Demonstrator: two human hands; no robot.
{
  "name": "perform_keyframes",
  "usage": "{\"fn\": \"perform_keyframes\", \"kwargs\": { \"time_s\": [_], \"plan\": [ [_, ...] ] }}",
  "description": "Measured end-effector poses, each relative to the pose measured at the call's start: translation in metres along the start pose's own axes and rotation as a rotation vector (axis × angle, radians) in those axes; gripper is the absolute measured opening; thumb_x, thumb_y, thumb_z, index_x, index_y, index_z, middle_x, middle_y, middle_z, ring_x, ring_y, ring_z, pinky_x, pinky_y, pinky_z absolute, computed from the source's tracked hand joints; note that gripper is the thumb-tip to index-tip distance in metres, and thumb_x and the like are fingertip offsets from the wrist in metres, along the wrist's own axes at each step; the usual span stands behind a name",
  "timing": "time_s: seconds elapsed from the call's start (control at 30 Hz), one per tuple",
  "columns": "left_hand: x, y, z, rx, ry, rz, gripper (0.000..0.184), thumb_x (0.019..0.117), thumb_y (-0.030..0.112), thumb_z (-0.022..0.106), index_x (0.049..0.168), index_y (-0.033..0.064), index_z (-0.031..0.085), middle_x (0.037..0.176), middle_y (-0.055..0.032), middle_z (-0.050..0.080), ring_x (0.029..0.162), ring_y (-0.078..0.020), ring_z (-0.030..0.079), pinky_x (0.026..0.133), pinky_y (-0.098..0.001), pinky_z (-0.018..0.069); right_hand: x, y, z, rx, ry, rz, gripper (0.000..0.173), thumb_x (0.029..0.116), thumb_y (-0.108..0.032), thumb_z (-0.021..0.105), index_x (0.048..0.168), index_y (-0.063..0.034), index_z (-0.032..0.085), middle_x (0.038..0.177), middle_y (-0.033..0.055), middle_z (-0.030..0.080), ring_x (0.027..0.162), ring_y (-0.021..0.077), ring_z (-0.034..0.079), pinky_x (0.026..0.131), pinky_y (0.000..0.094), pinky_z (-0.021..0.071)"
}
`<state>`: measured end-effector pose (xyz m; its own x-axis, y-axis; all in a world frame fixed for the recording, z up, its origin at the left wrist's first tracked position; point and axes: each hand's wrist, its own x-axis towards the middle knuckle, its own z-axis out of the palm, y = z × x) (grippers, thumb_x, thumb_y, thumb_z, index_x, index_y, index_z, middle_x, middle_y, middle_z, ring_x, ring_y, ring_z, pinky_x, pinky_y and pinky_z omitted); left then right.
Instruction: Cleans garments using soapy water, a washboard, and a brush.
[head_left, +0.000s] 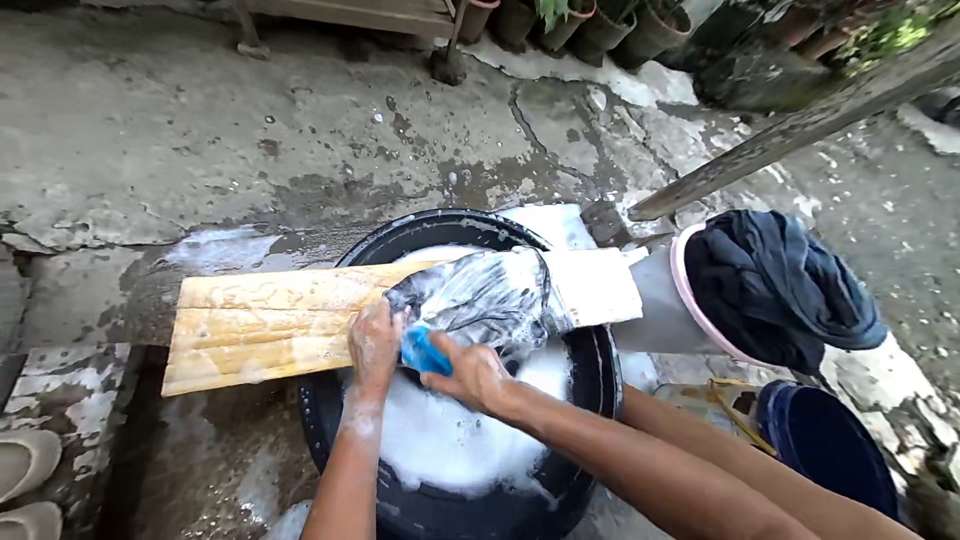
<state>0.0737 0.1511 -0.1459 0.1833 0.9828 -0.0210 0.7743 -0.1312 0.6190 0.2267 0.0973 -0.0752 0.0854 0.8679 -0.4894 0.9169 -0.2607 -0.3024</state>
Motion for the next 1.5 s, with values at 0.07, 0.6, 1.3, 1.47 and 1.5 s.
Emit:
{"fn": "perform_keyframes", "kwargs": {
  "time_s": [0.07,0.6,1.3,1.47,1.5],
  "plan": [
    [0.007,0.002,-0.010,0.002,-0.124,-0.074,0.044,0.1040,0.029,0.058,0.123,-0.0105,0.066,0.115,-0.0317,0.068,0.115,-0.0477,0.065,0.102,-0.0606,0.0464,0.009,0.018,-0.019,-0.061,-0.055,-0.042,0.065,0.1026,-0.044,0.057,0.157,-0.0127,0.041,0.112,0.0292,0.071,0.104,0.0497,0.068,0.091,0.0660,0.0502],
    [0.004,-0.003,0.008,0.047,0.104,0.038,0.042,0.1042,0.025,0.057,0.117,-0.0139,0.067,0.104,-0.0323,0.071,0.102,-0.0495,0.069,0.093,-0.0608,0.0519,0.069,0.123,-0.061,0.149,0.411,0.385,0.064,0.0983,-0.044,0.067,0.149,-0.0102,0.048,0.112,0.0313,0.068,0.103,0.0530,0.066,0.085,0.0714,0.0500],
    [0.003,-0.004,0.009,0.069,0.131,0.091,0.040,0.1049,0.021,0.055,0.121,-0.0137,0.066,0.107,-0.0331,0.070,0.105,-0.0493,0.069,0.095,-0.0607,0.0510,-0.010,0.032,-0.012,0.090,-0.008,0.063,0.066,0.1026,-0.044,0.056,0.159,-0.0151,0.038,0.116,0.0292,0.070,0.108,0.0497,0.067,0.092,0.0666,0.0493],
    [0.003,-0.003,0.012,0.107,0.155,0.085,0.041,0.1053,0.022,0.055,0.123,-0.0135,0.065,0.108,-0.0327,0.070,0.105,-0.0488,0.069,0.096,-0.0599,0.0513,0.033,0.118,-0.055,0.202,0.342,0.460,0.062,0.1011,-0.040,0.063,0.152,-0.0121,0.042,0.112,0.0277,0.069,0.104,0.0491,0.068,0.086,0.0657,0.0523],
    [0.004,-0.003,0.012,0.119,0.153,0.081,0.041,0.1056,0.023,0.055,0.124,-0.0131,0.065,0.110,-0.0328,0.070,0.107,-0.0488,0.068,0.097,-0.0600,0.0506,0.029,0.095,-0.047,0.225,0.282,0.428,0.064,0.1026,-0.039,0.059,0.156,-0.0123,0.036,0.117,0.0275,0.068,0.108,0.0483,0.067,0.091,0.0648,0.0517]
  ]
}}
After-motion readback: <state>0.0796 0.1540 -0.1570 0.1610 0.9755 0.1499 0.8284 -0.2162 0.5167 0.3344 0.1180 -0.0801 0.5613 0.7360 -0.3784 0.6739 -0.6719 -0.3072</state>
